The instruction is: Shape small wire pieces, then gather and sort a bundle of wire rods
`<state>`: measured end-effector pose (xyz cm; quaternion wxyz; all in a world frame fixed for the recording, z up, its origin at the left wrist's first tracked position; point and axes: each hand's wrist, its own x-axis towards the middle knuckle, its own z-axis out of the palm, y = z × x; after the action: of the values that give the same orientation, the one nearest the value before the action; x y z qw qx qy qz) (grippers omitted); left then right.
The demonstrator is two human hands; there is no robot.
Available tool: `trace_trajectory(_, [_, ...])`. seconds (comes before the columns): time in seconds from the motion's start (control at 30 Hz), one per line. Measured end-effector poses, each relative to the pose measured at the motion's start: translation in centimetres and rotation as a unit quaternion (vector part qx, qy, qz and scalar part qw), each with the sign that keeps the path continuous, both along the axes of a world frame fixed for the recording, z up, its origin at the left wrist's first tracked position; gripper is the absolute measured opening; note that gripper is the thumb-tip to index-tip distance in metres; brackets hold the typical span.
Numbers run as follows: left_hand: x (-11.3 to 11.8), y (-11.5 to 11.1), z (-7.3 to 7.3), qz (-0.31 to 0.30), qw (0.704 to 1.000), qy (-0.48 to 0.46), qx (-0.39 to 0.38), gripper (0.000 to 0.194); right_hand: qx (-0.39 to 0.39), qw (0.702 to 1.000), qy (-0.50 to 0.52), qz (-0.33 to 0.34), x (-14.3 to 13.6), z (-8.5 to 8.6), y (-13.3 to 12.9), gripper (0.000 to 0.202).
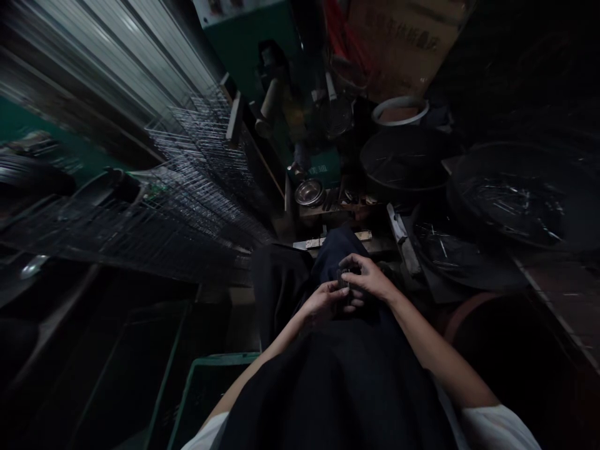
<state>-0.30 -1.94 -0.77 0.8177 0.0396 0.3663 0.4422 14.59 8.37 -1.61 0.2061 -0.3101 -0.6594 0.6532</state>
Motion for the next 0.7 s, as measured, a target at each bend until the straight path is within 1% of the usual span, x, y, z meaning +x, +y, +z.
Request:
trace_trajectory(0.1, [-0.03,0.16,0.16,0.007,1.000,0.006,-0.008,0.039,-0.008,1.000,-0.004,-0.009,-0.03,-0.10,0.03,0.028])
trace_trajectory(0.2, [-0.08,0.16,0.10,0.004,1.000,0.003,-0.002,0.038,-0.041,0.999,-0.016,0.005,-0.01,0.11,0.14,0.030])
trace_trajectory(0.27, [-0.04,0.09,-0.02,-0.005,1.000,0.000,0.007,0.037,-0.065,0.997,-0.026,0.015,0.00,0.38,0.26,0.033])
trace_trajectory(0.37, [0.06,-0.01,-0.17,-0.006,1.000,0.008,0.017,0.037,-0.084,0.996,-0.043,0.006,-0.06,0.73,0.48,0.039])
trace_trajectory(0.57, [0.04,0.11,-0.19,-0.007,1.000,0.017,0.018,0.036,-0.058,0.997,-0.049,0.022,-0.27,0.54,0.61,0.034])
trace_trajectory(0.7, [0.07,0.19,0.13,-0.010,1.000,0.007,0.009,0.035,-0.081,0.995,-0.056,-0.004,-0.56,0.32,0.37,0.034])
